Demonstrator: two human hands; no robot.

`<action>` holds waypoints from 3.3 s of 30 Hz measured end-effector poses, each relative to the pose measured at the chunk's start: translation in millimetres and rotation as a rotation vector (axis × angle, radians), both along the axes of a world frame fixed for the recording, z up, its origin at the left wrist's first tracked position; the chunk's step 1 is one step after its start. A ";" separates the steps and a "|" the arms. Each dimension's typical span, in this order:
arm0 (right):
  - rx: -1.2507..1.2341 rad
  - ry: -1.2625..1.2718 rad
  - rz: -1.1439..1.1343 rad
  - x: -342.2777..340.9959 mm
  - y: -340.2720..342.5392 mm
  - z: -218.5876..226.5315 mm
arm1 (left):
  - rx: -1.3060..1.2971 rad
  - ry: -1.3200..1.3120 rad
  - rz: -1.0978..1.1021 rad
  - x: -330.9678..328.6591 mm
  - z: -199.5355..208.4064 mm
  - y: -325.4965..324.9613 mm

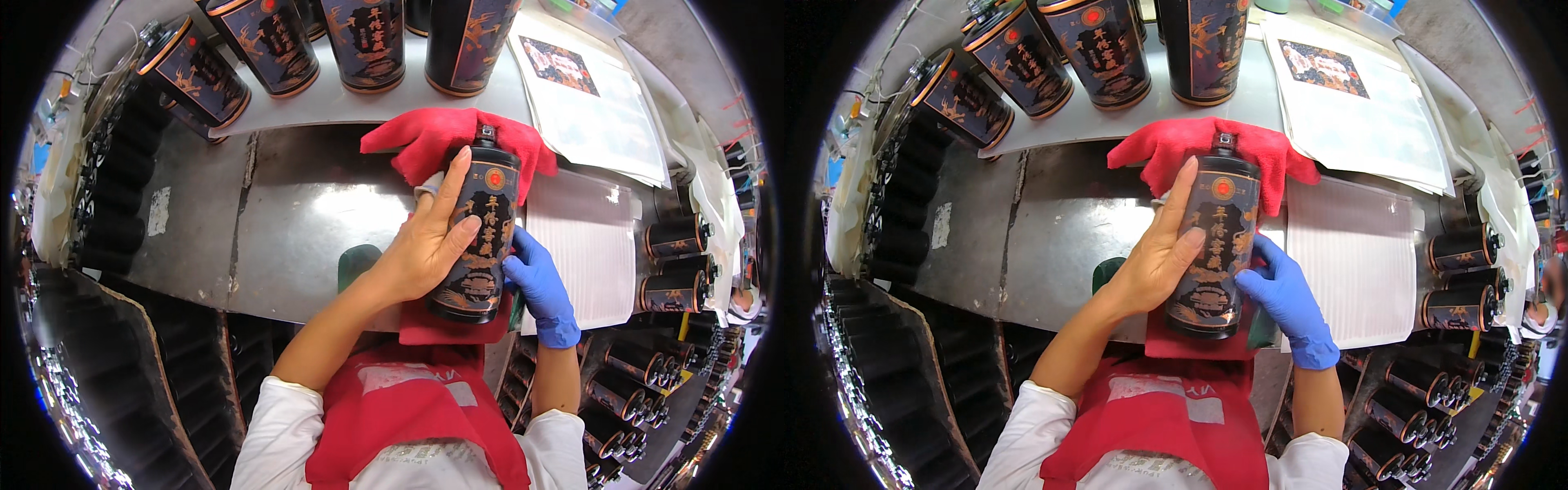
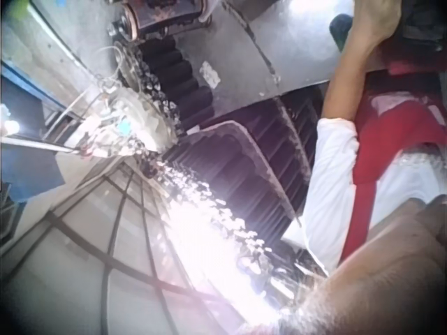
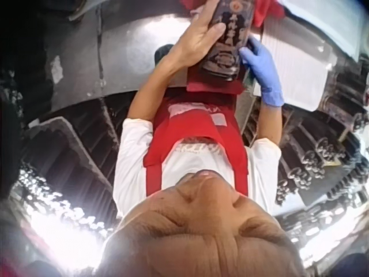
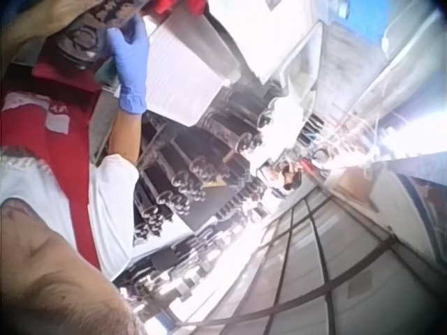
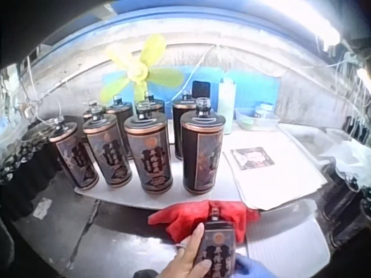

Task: The person applies decorative labels to cylindrical black containers. They wipe each container with a green sponge, peel a label from a sheet, align and smooth it onto the container, and then place the finished container on a nearby tray. The process is repeated for multiple containers.

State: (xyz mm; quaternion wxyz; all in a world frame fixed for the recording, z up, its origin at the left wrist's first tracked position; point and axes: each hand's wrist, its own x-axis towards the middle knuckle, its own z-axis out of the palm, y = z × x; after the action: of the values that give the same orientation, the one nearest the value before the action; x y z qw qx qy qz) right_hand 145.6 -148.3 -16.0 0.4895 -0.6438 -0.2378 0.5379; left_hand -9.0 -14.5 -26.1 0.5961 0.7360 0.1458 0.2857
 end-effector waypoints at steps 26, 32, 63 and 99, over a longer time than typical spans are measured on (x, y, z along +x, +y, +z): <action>0.059 -0.079 0.070 29.9 55.7 10.3 | -0.701 0.048 0.152 34.7 -0.9 15.1; -0.082 0.140 0.082 35.2 57.8 17.8 | -0.933 -0.020 0.083 37.4 12.9 16.8; 0.189 0.067 -0.393 37.4 -24.5 30.9 | -0.694 0.046 0.345 3.1 -1.5 25.0; 0.304 -0.317 -0.431 -8.8 35.7 31.5 | -0.383 -0.147 0.449 17.5 12.7 13.8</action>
State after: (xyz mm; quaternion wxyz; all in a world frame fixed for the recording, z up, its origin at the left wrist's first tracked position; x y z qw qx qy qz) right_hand 136.8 -112.6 15.6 0.6400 -0.6746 -0.2470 0.2728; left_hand 8.5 -0.8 -13.4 0.6551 0.5368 0.3125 0.4302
